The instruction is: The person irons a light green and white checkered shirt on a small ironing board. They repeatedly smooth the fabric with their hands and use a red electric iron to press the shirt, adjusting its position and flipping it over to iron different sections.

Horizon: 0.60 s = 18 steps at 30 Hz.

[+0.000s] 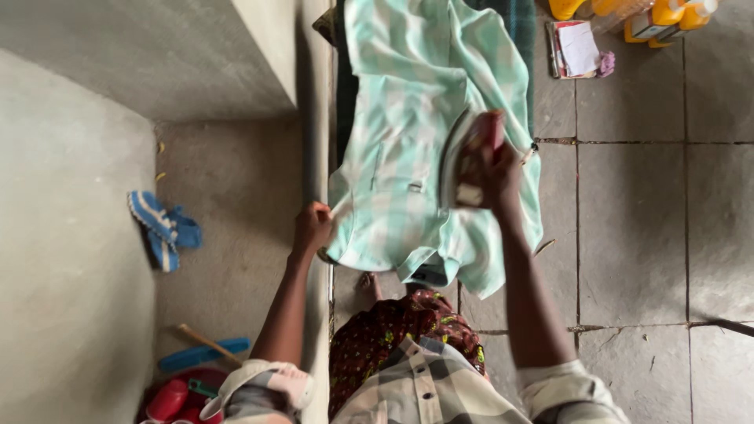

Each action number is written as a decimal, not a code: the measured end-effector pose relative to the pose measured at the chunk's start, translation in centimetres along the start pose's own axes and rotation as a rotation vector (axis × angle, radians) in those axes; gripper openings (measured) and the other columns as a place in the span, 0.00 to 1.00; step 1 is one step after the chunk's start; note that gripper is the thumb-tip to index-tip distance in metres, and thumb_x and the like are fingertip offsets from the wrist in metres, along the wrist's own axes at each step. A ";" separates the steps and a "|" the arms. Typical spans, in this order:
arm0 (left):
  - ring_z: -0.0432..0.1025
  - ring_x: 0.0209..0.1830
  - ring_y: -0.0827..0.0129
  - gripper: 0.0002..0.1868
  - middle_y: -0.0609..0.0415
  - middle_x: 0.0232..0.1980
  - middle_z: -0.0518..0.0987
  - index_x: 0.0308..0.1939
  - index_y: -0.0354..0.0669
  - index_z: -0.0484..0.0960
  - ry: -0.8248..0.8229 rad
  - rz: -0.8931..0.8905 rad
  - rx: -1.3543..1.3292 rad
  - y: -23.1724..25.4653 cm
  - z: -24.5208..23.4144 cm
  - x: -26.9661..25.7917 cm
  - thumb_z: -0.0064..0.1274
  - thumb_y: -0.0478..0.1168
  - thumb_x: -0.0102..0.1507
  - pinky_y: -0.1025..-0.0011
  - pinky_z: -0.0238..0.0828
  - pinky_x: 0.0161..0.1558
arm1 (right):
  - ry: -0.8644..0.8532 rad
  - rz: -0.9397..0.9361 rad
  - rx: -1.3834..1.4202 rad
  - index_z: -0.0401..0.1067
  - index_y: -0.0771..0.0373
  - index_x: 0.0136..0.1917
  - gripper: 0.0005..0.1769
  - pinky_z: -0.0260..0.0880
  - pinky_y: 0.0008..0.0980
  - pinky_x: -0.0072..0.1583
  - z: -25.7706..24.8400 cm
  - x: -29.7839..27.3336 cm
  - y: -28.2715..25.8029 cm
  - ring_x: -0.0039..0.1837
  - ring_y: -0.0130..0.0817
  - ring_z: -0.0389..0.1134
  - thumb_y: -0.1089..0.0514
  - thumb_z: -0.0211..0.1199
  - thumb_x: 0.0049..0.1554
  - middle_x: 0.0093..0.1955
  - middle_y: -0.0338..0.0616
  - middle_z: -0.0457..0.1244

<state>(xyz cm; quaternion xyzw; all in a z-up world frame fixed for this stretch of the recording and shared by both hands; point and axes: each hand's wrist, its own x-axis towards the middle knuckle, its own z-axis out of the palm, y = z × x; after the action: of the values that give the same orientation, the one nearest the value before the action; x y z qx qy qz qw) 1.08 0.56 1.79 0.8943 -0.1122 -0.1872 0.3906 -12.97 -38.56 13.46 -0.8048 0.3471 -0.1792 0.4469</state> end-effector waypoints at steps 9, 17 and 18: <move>0.49 0.82 0.36 0.38 0.33 0.82 0.53 0.79 0.39 0.58 0.316 0.584 0.337 18.5 8.8 6.1 0.51 0.51 0.70 0.41 0.45 0.78 | 0.204 -0.229 0.039 0.64 0.64 0.60 0.22 0.75 0.34 0.43 -5.5 26.5 2.0 0.42 0.30 0.67 0.42 0.61 0.70 0.49 0.40 0.65; 0.42 0.84 0.38 0.42 0.37 0.84 0.48 0.81 0.45 0.54 0.175 0.466 0.520 21.8 10.7 7.0 0.46 0.60 0.69 0.33 0.34 0.77 | 0.452 -0.457 0.020 0.51 0.70 0.80 0.35 0.67 0.50 0.70 2.3 39.7 9.7 0.72 0.53 0.61 0.46 0.59 0.73 0.74 0.64 0.56; 0.41 0.84 0.39 0.42 0.38 0.84 0.48 0.82 0.45 0.53 0.179 0.470 0.518 21.8 10.6 7.2 0.46 0.60 0.69 0.34 0.34 0.78 | 0.528 -0.515 -0.081 0.46 0.70 0.84 0.37 0.61 0.54 0.77 3.4 40.3 10.3 0.80 0.59 0.57 0.47 0.59 0.77 0.81 0.67 0.52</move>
<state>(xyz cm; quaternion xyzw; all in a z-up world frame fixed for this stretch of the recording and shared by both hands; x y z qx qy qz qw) 1.97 -23.53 9.55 0.9262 -0.3238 0.0213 0.1918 12.89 -69.22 2.06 -0.8087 0.2433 -0.4736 0.2500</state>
